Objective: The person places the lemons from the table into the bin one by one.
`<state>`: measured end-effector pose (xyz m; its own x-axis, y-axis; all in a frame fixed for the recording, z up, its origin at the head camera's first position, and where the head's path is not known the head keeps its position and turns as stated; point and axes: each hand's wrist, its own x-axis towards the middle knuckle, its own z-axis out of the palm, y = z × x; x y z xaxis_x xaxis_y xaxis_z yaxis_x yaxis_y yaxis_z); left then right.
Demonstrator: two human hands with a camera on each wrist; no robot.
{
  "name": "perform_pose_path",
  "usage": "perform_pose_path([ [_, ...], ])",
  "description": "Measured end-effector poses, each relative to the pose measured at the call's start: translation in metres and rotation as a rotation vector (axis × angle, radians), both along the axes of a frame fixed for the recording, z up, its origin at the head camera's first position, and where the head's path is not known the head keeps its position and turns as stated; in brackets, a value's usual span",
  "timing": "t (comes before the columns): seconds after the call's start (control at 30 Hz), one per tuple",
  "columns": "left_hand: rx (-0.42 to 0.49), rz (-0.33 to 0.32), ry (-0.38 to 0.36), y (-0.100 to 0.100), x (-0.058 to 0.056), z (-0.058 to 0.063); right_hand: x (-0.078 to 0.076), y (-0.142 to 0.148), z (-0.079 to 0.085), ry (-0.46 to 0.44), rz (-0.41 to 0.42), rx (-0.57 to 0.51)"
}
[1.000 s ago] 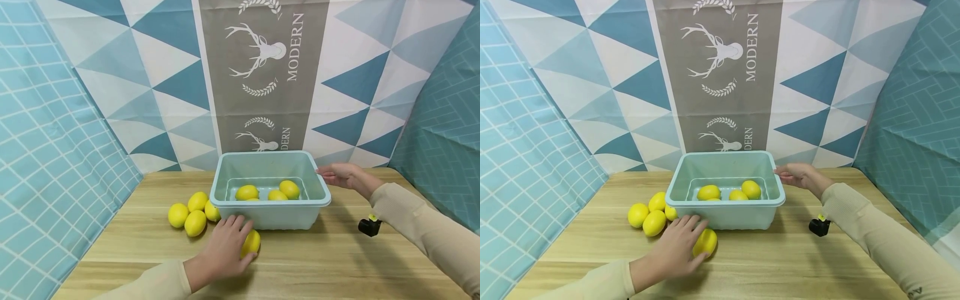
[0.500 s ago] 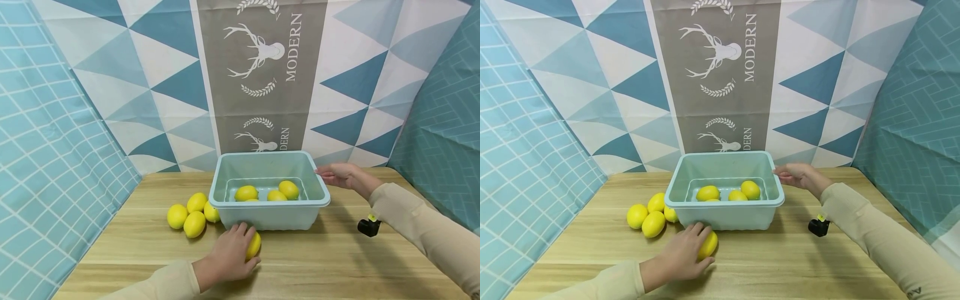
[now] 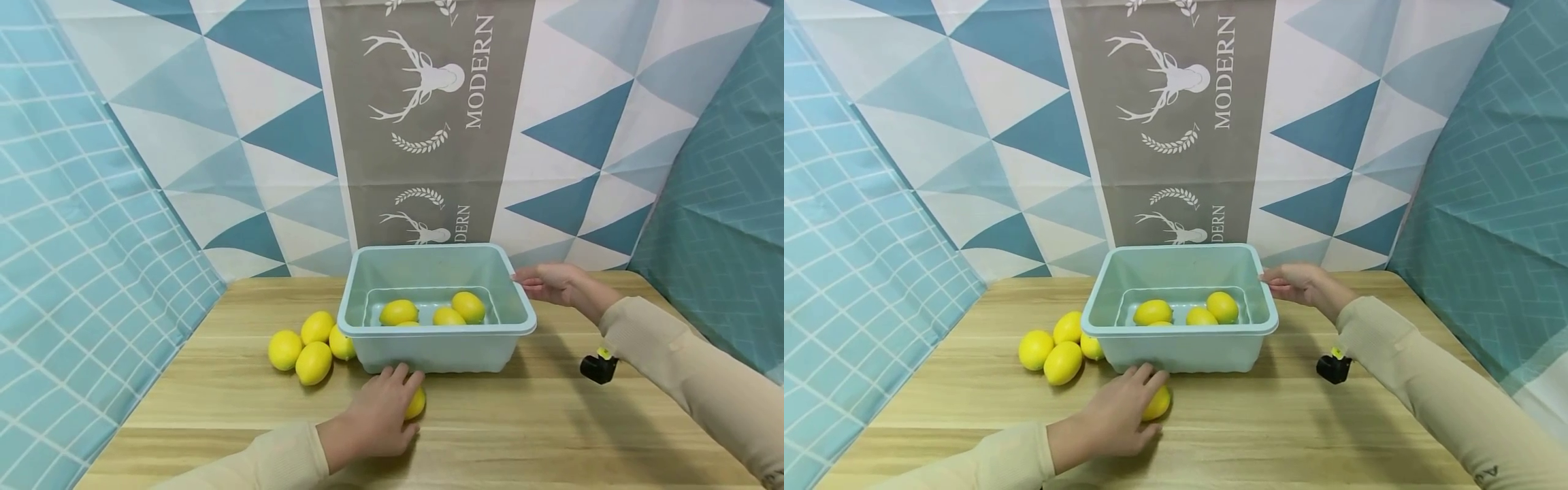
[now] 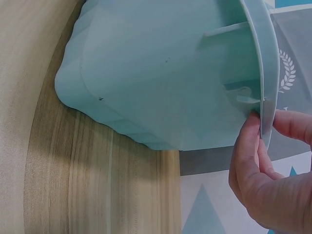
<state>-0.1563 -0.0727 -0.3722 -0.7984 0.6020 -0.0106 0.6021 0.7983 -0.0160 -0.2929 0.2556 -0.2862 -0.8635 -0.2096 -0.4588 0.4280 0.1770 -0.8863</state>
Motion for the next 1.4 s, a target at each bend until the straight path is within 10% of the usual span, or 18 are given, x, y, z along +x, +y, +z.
perform_pose_path([
  [0.9, 0.011, -0.057, 0.044, -0.002, -0.011, -0.007, 0.002, 0.002, 0.0, -0.004, -0.002, -0.017],
  [1.4, -0.051, -0.155, 0.129, -0.004, -0.003, 0.008, 0.003, 0.002, -0.001, -0.029, -0.017, -0.078],
])
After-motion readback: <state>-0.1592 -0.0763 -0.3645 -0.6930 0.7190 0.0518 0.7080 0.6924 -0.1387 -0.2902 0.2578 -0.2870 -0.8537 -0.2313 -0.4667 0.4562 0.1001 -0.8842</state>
